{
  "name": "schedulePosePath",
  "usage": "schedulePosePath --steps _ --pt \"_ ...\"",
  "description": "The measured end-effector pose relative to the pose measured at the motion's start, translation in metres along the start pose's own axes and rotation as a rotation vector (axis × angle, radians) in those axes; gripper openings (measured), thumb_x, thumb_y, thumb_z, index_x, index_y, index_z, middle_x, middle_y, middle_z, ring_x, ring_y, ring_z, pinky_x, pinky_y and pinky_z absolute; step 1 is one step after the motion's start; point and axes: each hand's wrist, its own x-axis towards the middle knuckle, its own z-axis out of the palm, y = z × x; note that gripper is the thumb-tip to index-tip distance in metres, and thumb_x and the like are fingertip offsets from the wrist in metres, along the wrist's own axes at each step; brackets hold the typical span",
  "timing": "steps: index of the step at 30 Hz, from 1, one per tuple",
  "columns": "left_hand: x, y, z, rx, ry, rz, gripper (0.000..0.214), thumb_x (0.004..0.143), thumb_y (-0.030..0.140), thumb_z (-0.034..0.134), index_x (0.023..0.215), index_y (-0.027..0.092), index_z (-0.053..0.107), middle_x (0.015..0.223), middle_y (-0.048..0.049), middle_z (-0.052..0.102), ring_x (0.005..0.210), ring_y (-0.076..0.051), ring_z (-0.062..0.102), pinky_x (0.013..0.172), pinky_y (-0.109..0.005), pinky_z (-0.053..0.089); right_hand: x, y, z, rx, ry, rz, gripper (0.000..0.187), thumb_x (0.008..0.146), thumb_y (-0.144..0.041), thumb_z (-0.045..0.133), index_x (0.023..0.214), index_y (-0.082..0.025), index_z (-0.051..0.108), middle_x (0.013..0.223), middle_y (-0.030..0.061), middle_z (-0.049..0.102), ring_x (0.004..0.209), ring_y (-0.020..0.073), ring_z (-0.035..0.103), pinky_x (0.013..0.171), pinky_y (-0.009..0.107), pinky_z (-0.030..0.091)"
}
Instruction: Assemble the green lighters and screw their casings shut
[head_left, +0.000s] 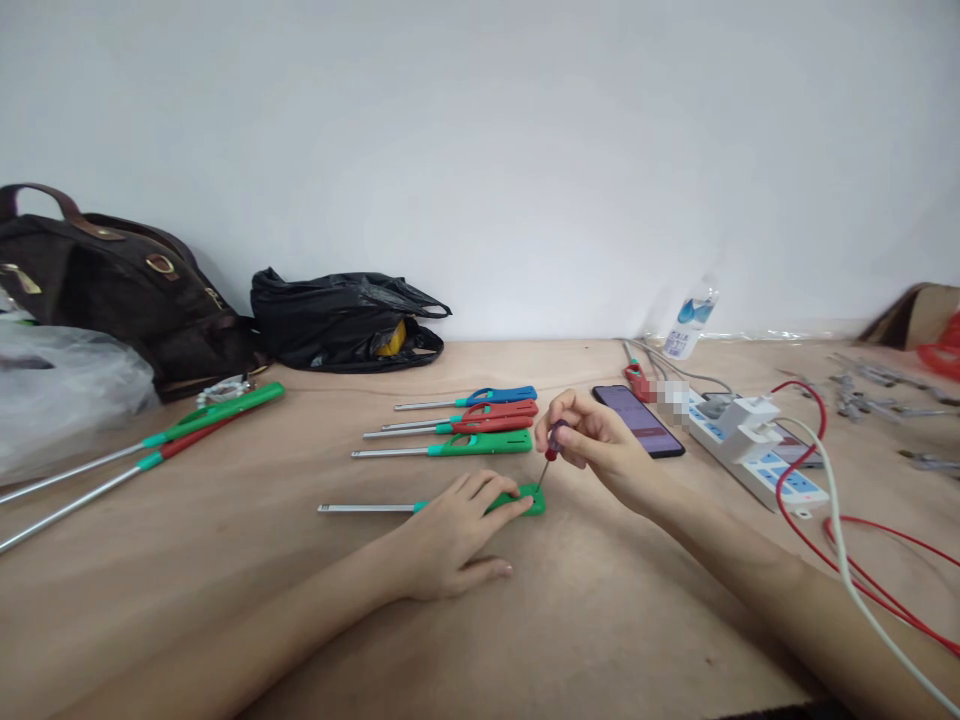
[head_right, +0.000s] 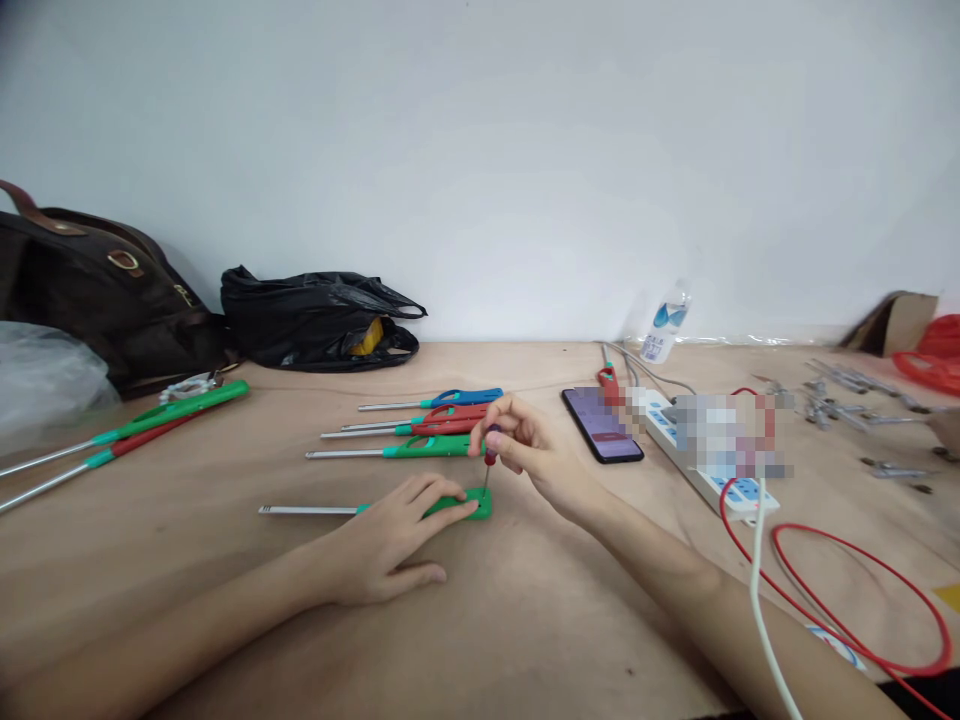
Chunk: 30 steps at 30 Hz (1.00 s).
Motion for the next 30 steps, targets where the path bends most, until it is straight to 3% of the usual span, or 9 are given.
schedulePosePath --steps 5,11,14,18,23,28,30 --pt "0.0002 -0.0001 0.0009 -0.003 0.006 0.003 0.056 0.092 0.044 0.055 0.14 0.017 0.043 0.131 -0.0159 0.049 0.123 -0.032 0.043 0.103 -0.049 0.04 -0.0004 0.0 0.0005 -0.022 0.007 0.006 0.024 0.097 -0.042 0.049 0.095 -0.019 0.058 0.08 0.0018 0.06 0.055 0.0095 0.038 0.055 0.028 0.032" --pt "0.0003 0.0001 0.0007 0.0 0.009 -0.001 0.056 0.093 0.045 0.055 0.14 0.019 0.042 0.132 -0.0152 0.049 0.122 -0.032 0.044 0.102 -0.048 0.041 -0.0005 -0.0025 0.0006 -0.037 0.007 0.019 0.022 0.086 -0.033 0.068 0.095 -0.023 0.051 0.08 0.0011 0.064 0.066 0.013 0.051 0.051 0.024 0.028" --pt "0.0002 0.0005 0.0006 -0.001 0.009 -0.004 0.055 0.093 0.045 0.054 0.141 0.019 0.042 0.132 -0.0148 0.049 0.122 -0.031 0.044 0.103 -0.048 0.04 0.0 -0.0031 0.0012 -0.07 0.013 0.026 0.017 0.09 -0.036 0.062 0.094 -0.02 0.061 0.083 0.0029 0.062 0.058 0.0103 0.044 0.051 0.026 0.029" --pt "0.0002 0.0006 0.0005 -0.005 0.017 -0.004 0.055 0.093 0.046 0.053 0.142 0.021 0.042 0.131 -0.014 0.049 0.122 -0.031 0.044 0.103 -0.047 0.04 0.0001 0.0006 0.0018 -0.001 0.008 0.026 0.026 0.095 -0.043 0.052 0.094 -0.019 0.063 0.08 0.0009 0.058 0.051 0.0077 0.036 0.054 0.028 0.031" --pt "0.0003 0.0006 0.0003 -0.023 0.034 0.003 0.055 0.093 0.046 0.053 0.141 0.022 0.043 0.131 -0.0139 0.049 0.122 -0.032 0.044 0.102 -0.048 0.041 -0.0001 0.0025 0.0018 0.045 0.015 0.007 0.021 0.088 -0.039 0.066 0.095 -0.022 0.055 0.075 -0.0006 0.061 0.057 0.0097 0.042 0.049 0.024 0.026" --pt "0.0004 0.0011 -0.0001 -0.019 0.023 -0.003 0.055 0.093 0.045 0.054 0.141 0.021 0.042 0.131 -0.0145 0.049 0.122 -0.032 0.044 0.103 -0.049 0.04 -0.0002 0.0025 0.0018 0.024 0.037 0.022 0.03 0.097 -0.046 0.049 0.094 -0.018 0.06 0.078 0.0006 0.059 0.048 0.0062 0.034 0.051 0.026 0.03" --pt "0.0006 0.0012 -0.0004 -0.015 0.012 -0.005 0.055 0.093 0.045 0.054 0.141 0.021 0.042 0.132 -0.0148 0.048 0.123 -0.032 0.043 0.103 -0.049 0.04 -0.0004 0.0032 0.002 0.058 0.042 0.009 0.027 0.095 -0.048 0.05 0.097 -0.021 0.056 0.077 -0.0008 0.058 0.049 0.0071 0.034 0.05 0.026 0.029"
